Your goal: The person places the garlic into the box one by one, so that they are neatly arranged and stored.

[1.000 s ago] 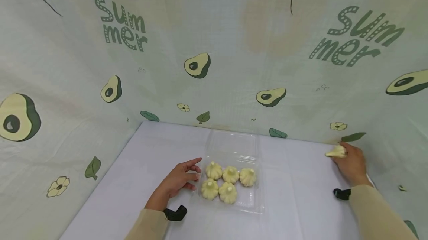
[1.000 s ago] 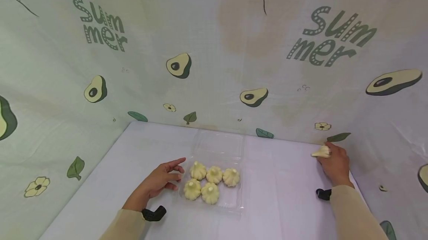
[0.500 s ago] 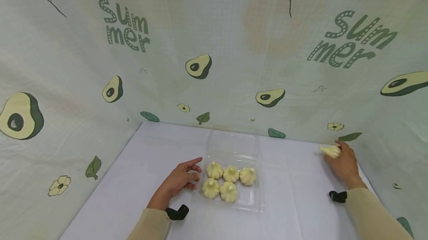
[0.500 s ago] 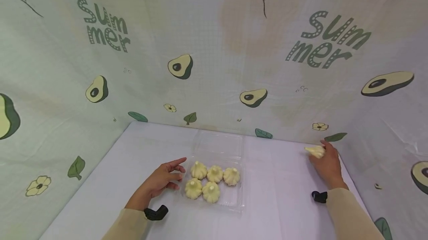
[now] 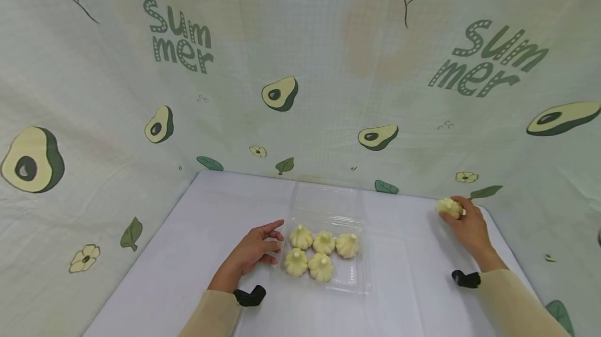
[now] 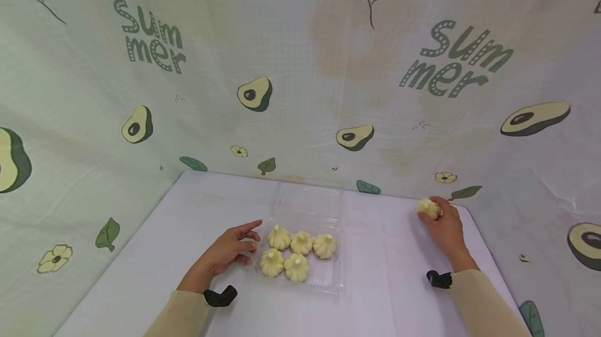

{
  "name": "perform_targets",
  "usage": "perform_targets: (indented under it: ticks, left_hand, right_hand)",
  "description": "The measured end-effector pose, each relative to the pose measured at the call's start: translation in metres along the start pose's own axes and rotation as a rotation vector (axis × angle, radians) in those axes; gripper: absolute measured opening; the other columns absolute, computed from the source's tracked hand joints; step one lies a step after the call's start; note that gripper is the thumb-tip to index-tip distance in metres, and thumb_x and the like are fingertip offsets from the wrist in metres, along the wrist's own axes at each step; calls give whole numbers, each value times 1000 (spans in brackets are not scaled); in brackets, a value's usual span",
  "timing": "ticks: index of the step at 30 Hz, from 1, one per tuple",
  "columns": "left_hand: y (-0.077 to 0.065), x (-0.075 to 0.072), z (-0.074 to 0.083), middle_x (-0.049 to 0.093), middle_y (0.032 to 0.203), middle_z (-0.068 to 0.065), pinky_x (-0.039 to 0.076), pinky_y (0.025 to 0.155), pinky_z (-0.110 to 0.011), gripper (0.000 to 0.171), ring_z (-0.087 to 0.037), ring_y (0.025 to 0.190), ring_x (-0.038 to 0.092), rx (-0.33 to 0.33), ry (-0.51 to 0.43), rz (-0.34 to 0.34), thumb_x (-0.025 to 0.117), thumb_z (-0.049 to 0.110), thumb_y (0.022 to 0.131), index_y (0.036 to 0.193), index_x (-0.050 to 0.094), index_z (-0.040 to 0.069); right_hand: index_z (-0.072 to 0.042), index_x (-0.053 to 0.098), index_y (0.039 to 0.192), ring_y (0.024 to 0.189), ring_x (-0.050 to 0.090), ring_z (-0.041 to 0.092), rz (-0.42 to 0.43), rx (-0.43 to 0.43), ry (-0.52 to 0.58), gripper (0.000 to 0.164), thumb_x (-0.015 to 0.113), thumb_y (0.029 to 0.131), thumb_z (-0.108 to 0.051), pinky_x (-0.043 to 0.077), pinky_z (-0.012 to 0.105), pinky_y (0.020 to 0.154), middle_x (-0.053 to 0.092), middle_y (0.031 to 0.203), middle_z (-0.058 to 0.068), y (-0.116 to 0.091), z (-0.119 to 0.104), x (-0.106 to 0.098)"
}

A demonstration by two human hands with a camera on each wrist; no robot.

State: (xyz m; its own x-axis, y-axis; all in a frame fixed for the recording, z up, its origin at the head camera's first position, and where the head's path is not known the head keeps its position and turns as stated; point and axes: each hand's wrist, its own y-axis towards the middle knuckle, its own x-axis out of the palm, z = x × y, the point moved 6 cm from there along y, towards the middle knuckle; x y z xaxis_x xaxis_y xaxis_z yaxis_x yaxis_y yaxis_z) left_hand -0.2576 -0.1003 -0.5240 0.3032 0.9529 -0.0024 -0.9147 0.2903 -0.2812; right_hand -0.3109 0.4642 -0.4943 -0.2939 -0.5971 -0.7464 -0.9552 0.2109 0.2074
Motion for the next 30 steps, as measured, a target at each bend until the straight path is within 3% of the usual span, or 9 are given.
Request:
perform_targets:
  ticks: [4, 8, 14, 17, 22, 27, 30]
  left_hand:
    - [1, -1, 1, 59, 118, -11, 61, 62, -29, 70, -17, 85, 62, 4, 3, -6, 67, -3, 97, 162, 44, 10]
    - [2, -1, 2, 59, 118, -11, 61, 62, -29, 70, -16, 84, 62, 3, 11, -6, 67, -3, 97, 162, 44, 10]
    - [1, 0, 1, 59, 118, -11, 61, 62, -29, 70, -16, 82, 62, -8, 12, -7, 67, -3, 97, 162, 44, 11]
    - [1, 0, 0, 59, 118, -11, 61, 62, -29, 70, -16, 82, 62, -13, 2, -8, 67, -3, 97, 162, 44, 12]
    - [0, 1, -1, 59, 117, -11, 61, 62, -29, 70, -17, 83, 62, -12, -1, -15, 67, -4, 97, 162, 44, 11]
    - [0, 1, -1, 59, 117, -11, 61, 61, -29, 70, -17, 83, 62, -12, 3, -11, 67, -4, 97, 162, 44, 11]
    - [1, 1, 0, 59, 118, -11, 61, 62, -29, 70, -17, 84, 62, -10, 3, -4, 67, -4, 97, 162, 44, 11]
  right_hand:
    - [1, 44, 152, 108, 55, 41, -23, -33, 2, 60, 67, 105, -29, 44, 36, 72, 50, 137, 32, -9, -16, 4]
    - [-3, 43, 154, 112, 59, 45, -33, -43, 15, 62, 67, 105, -32, 46, 28, 70, 51, 142, 32, -15, -30, 7]
    - [-4, 46, 154, 123, 59, 50, -8, 18, 132, 59, 70, 102, -15, 46, 10, 64, 46, 151, 33, -23, -42, 7]
    - [-6, 48, 154, 128, 55, 48, 7, 65, 194, 59, 71, 100, -11, 44, 8, 65, 42, 157, 30, -27, -46, 7]
    - [-12, 50, 155, 126, 53, 38, 24, 155, 251, 57, 68, 104, -30, 43, 10, 67, 45, 157, 25, -35, -52, 9]
    - [-7, 51, 153, 128, 54, 44, 16, 81, 207, 55, 65, 106, -33, 43, 8, 67, 51, 152, 28, -45, -70, 11]
    - [-4, 51, 150, 129, 56, 47, 9, 54, 238, 53, 68, 105, -28, 49, 6, 68, 53, 150, 27, -50, -82, 13]
